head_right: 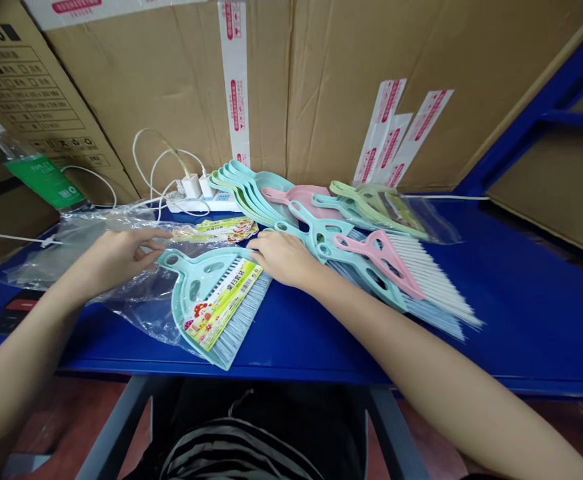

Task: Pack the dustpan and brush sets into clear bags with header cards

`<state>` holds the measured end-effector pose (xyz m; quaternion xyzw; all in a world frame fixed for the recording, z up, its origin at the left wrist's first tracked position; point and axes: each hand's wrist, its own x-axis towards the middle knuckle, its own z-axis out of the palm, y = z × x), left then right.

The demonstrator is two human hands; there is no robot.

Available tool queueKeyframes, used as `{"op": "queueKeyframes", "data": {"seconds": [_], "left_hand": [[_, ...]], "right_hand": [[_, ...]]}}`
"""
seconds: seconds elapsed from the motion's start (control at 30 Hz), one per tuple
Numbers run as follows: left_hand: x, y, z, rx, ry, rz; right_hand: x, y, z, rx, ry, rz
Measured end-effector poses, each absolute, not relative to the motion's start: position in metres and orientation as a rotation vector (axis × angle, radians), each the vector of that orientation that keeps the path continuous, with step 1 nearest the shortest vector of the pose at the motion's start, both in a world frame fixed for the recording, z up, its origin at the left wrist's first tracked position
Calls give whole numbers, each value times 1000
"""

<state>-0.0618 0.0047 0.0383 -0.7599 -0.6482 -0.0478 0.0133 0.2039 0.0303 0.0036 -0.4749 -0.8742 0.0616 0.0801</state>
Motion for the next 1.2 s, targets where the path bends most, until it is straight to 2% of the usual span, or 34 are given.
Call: {"op": "queueKeyframes", "data": {"seconds": [0.23,0.47,0.67,1.2], "left_hand": [[-63,8,34,-2308,-1999,-74],[-53,6,32,-2196,-1972,126],[-52,5,31,-2155,-1904,185],[-47,10,33,-1999,-2069,411]], "right_hand": [[201,35,-3,-1299,-2510,377],[204,38,-6,-1175,-2261,873],[205,40,-5,-1125,-2171,1123],[204,40,-7,-1133,-2274,1003]]}}
